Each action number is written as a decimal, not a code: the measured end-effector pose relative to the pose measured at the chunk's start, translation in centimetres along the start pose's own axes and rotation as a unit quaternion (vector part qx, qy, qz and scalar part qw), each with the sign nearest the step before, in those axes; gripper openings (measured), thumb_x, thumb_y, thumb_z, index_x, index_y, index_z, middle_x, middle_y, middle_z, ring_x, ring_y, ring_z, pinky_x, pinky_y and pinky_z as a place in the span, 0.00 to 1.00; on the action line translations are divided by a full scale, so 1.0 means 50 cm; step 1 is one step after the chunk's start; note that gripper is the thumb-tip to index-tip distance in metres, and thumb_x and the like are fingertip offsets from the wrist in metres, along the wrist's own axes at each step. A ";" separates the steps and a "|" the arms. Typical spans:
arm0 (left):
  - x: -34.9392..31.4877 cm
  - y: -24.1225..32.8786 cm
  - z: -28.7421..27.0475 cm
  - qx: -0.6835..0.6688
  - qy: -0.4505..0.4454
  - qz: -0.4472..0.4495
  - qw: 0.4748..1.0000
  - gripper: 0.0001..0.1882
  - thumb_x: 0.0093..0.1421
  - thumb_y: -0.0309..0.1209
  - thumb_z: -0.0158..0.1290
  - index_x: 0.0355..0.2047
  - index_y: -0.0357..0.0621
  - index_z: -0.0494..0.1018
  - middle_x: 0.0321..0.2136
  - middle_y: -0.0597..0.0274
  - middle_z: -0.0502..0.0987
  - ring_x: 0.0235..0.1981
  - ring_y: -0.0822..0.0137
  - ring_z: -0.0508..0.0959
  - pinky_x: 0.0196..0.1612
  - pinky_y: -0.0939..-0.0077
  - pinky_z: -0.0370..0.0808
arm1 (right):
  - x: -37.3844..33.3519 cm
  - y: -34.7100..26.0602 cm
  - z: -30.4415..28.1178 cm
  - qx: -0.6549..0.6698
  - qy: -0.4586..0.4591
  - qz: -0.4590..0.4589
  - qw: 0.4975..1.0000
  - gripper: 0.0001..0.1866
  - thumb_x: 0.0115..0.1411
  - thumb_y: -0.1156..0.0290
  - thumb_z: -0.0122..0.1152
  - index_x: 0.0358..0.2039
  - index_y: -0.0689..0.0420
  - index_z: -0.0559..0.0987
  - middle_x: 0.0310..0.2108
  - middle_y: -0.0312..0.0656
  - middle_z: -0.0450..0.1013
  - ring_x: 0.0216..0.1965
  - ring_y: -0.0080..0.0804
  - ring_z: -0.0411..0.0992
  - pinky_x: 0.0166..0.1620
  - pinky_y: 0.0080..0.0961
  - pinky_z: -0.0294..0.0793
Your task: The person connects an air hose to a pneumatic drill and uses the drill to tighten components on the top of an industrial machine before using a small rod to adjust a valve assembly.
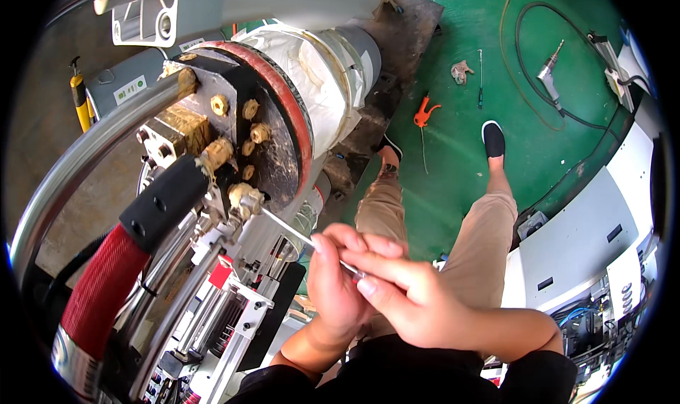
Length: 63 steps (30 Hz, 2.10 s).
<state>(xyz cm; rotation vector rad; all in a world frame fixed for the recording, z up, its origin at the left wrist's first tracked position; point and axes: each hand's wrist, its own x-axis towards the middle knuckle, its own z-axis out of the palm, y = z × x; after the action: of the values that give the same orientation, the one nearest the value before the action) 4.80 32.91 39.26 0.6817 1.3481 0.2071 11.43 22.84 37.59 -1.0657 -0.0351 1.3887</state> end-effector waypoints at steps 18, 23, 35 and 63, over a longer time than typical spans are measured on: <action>-0.015 0.037 0.056 -0.199 -0.119 -0.013 0.973 0.27 0.74 0.55 0.32 0.35 0.46 0.69 0.31 0.50 0.81 0.39 0.48 0.79 0.47 0.52 0.76 | 0.028 -0.205 -0.024 -0.397 -0.046 -0.170 0.901 0.17 0.50 0.75 0.58 0.43 0.60 0.79 0.22 0.46 0.75 0.22 0.47 0.75 0.27 0.39 0.71; 0.068 0.017 -0.002 -0.149 -0.254 0.083 0.952 0.22 0.75 0.47 0.36 0.48 0.42 0.71 0.41 0.61 0.79 0.46 0.66 0.77 0.55 0.66 0.68 | 0.069 -0.265 -0.043 -0.489 -0.099 -0.182 0.847 0.13 0.50 0.73 0.57 0.37 0.60 0.79 0.21 0.47 0.74 0.21 0.49 0.74 0.26 0.41 0.72; -0.084 0.036 0.047 -0.066 -0.219 0.178 0.957 0.19 0.74 0.44 0.34 0.55 0.47 0.60 0.54 0.56 0.74 0.63 0.57 0.68 0.69 0.58 0.56 | -0.037 -0.215 0.054 -0.536 -0.037 -0.228 0.812 0.19 0.47 0.63 0.67 0.39 0.58 0.81 0.26 0.43 0.75 0.22 0.35 0.76 0.23 0.32 0.74; -0.106 0.014 -0.059 -0.198 -0.160 0.201 0.946 0.27 0.75 0.49 0.30 0.46 0.40 0.72 0.41 0.54 0.77 0.44 0.55 0.76 0.49 0.55 0.73 | 0.003 -0.160 0.187 -0.628 0.067 -0.487 0.604 0.08 0.45 0.71 0.67 0.20 0.58 0.75 0.19 0.36 0.64 0.19 0.27 0.68 0.21 0.23 0.64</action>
<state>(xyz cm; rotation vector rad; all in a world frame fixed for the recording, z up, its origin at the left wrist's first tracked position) 0.93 31.73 43.84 0.6097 0.8111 0.6490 12.10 29.82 47.74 -1.8235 -1.4642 0.0373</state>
